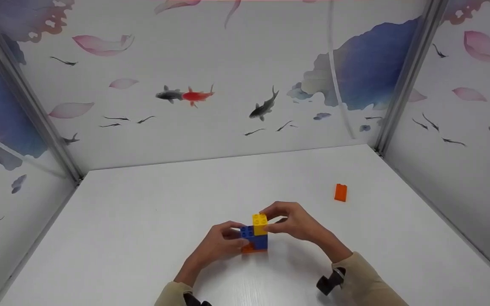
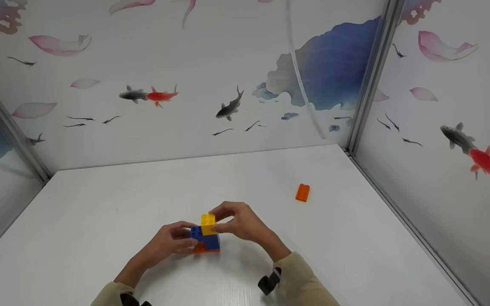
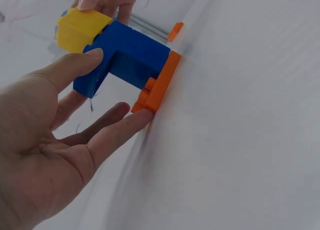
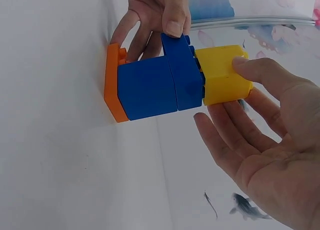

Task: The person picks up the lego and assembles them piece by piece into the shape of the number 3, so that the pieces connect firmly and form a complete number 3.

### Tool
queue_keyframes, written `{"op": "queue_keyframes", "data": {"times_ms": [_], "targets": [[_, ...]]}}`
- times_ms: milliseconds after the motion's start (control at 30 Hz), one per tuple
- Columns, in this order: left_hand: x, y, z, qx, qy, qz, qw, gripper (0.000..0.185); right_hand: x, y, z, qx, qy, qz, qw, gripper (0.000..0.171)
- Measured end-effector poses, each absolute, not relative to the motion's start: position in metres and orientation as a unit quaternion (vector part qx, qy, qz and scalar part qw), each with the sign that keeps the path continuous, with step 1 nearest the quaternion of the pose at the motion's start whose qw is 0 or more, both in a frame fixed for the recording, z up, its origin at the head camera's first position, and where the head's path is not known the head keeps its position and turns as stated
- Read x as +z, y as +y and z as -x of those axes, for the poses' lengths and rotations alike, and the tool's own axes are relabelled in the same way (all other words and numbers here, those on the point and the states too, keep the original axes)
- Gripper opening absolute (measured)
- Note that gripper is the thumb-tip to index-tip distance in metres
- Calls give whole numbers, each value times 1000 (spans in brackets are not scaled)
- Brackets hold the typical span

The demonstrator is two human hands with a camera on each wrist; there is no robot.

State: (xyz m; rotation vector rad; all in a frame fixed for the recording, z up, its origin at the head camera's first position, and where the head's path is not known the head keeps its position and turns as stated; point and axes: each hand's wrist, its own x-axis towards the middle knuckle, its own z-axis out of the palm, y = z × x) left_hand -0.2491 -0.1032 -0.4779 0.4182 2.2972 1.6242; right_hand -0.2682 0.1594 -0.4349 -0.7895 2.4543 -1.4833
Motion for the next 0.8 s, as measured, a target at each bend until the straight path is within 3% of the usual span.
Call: {"op": "queue_keyframes", "data": {"times_ms": [800], "targets": [[-481,-101,252,561,805,-131,144,47,-439,158,269,-502,821,259,82,30]]}}
